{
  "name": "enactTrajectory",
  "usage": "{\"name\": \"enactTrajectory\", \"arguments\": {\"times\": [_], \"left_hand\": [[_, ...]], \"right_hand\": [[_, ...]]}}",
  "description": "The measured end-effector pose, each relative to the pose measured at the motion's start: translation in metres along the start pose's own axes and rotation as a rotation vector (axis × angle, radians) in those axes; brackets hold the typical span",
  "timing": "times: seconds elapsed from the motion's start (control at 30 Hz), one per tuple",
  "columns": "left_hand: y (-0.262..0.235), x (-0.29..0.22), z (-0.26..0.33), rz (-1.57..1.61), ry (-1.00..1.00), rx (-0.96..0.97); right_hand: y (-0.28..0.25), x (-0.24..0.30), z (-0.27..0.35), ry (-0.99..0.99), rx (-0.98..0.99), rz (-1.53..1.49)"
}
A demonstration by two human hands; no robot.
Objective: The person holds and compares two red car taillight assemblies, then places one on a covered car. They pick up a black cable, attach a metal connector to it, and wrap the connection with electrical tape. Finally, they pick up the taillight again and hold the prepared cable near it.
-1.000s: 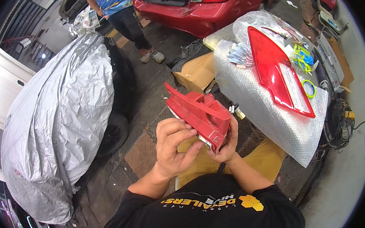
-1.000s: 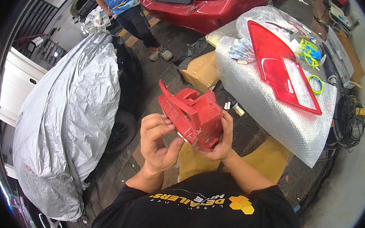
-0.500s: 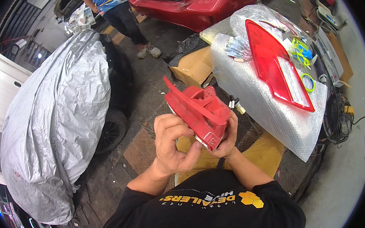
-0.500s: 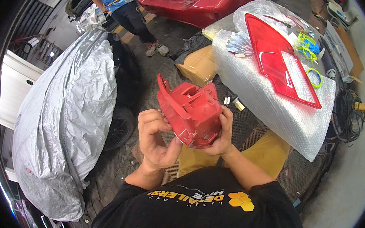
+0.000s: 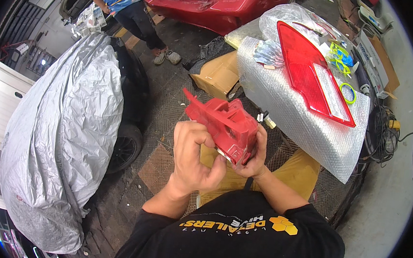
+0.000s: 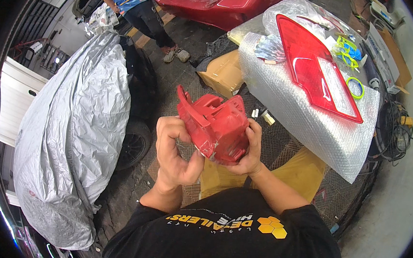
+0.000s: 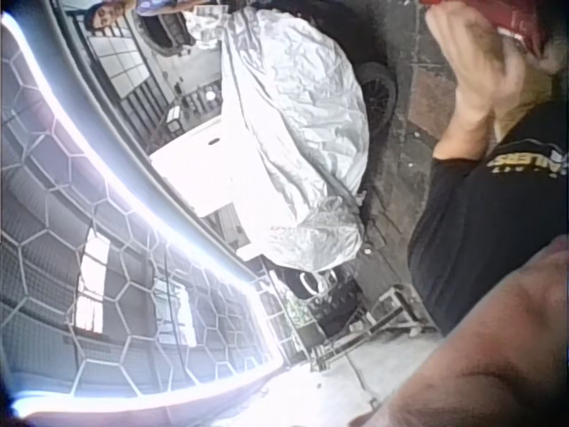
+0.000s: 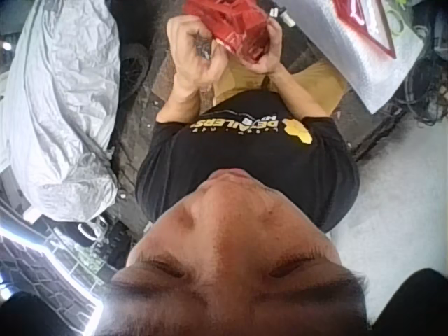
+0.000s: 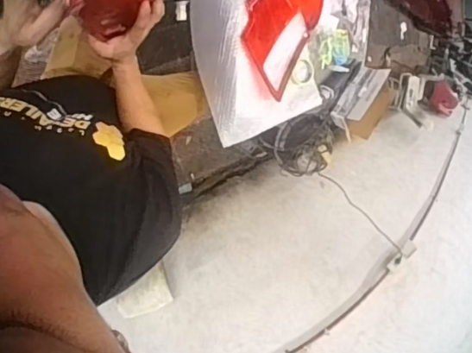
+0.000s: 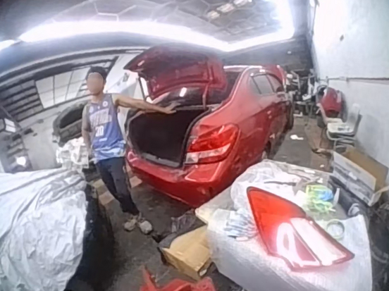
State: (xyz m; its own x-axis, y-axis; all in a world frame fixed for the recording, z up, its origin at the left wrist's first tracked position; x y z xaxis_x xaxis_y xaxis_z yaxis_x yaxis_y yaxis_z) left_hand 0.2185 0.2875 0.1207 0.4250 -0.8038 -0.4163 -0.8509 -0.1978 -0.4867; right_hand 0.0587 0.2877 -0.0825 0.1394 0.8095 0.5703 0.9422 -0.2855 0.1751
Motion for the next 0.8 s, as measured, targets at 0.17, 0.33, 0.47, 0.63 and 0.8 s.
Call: {"name": "enactTrajectory", "arguments": {"times": [0.17,0.33,0.47,0.63,0.8], "left_hand": [[0.001,0.000,-0.002,0.007,-0.013,0.024],[0.005,0.005,0.007,0.100,-0.070,-0.012],[0.003,0.006,0.005,0.129,-0.071,0.030],[-0.014,0.035,0.009,0.130,-0.153,-0.125],[-0.027,0.101,0.038,0.064,-0.496,-0.129]], "right_hand": [[0.000,0.000,-0.002,0.014,0.004,-0.058],[-0.001,0.003,-0.002,0.030,0.018,-0.058],[-0.006,-0.002,0.005,0.115,0.015,-0.136],[-0.018,-0.011,0.020,0.241,0.028,-0.183],[-0.022,0.001,0.023,0.467,-0.020,-0.452]]}}
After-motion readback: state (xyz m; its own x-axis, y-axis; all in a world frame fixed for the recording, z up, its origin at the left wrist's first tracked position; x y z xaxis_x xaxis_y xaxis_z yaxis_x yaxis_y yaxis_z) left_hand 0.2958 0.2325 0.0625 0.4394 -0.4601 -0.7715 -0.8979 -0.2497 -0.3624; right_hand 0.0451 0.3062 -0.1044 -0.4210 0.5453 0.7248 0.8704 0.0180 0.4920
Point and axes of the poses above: each hand's wrist, its own z-axis away from the middle knuckle, its own y-axis out of the palm, x = y × z, the point moved 1 cm from there along -z, towards the middle knuckle, and after that the axes turned 4 degrees about -x, right-handed, at the moved point
